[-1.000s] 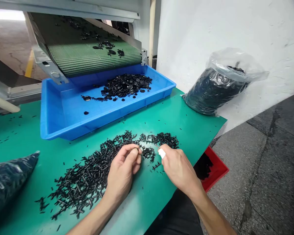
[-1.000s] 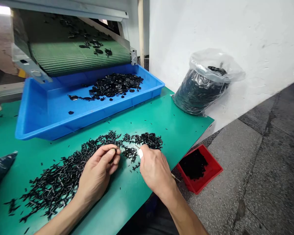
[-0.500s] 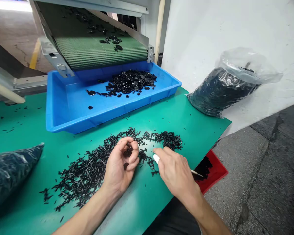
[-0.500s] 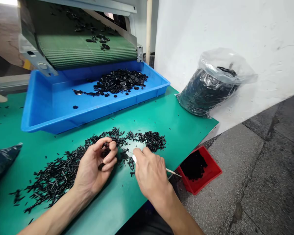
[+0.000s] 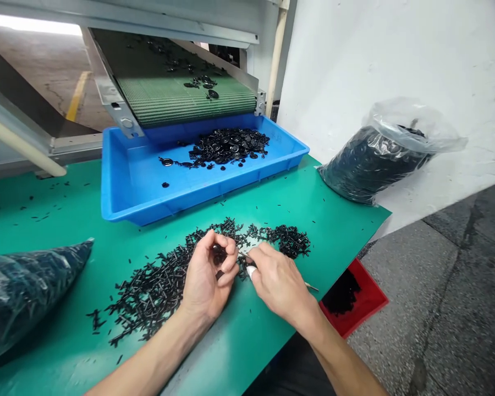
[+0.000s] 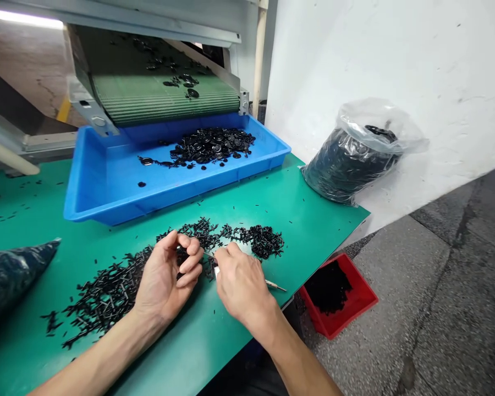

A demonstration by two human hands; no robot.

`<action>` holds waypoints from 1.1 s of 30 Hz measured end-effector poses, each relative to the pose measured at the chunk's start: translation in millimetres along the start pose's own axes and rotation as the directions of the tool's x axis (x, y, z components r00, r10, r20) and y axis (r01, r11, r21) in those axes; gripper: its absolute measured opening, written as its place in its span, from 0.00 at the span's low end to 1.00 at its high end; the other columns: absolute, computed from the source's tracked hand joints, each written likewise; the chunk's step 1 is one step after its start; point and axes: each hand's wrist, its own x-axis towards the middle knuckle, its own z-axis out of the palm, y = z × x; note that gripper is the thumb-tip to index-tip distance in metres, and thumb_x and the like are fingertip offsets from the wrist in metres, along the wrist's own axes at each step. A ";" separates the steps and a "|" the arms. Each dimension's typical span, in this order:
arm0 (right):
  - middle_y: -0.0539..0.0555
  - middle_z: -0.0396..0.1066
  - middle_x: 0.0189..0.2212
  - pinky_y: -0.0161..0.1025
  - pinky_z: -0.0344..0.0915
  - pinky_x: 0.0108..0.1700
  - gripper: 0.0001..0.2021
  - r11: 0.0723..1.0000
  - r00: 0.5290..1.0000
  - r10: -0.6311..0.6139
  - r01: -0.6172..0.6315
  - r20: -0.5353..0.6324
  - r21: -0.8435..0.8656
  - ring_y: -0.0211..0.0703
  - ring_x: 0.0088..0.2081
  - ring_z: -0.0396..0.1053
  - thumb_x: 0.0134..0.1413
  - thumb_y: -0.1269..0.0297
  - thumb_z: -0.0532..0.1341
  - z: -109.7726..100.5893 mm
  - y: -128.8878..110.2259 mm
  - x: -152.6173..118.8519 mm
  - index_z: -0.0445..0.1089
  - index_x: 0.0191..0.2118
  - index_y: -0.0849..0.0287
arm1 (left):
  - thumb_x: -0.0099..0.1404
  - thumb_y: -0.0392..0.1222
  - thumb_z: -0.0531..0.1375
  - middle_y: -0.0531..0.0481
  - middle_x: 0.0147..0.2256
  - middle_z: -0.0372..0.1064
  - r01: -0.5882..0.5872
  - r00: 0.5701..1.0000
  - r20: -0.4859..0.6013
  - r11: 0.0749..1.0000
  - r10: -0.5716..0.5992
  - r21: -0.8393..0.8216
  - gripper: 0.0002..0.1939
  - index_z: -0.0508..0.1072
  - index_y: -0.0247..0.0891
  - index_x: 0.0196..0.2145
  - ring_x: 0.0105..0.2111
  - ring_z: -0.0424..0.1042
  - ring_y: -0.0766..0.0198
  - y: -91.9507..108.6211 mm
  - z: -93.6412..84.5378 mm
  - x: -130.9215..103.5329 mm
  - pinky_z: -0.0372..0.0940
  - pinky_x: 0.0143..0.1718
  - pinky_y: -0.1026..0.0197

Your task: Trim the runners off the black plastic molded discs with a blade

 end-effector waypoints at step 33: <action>0.51 0.68 0.28 0.38 0.54 0.30 0.11 0.997 0.952 0.075 -0.067 -0.297 0.037 0.43 0.29 0.67 0.62 0.76 0.46 -2.4 11.0 -52.3 0.62 0.39 0.56 | 0.58 0.49 0.68 0.55 0.23 0.63 0.020 0.987 0.136 0.891 -0.091 0.453 0.16 0.77 0.36 0.40 0.19 0.51 0.75 -36.2 -16.7 -6.2 0.44 0.19 0.69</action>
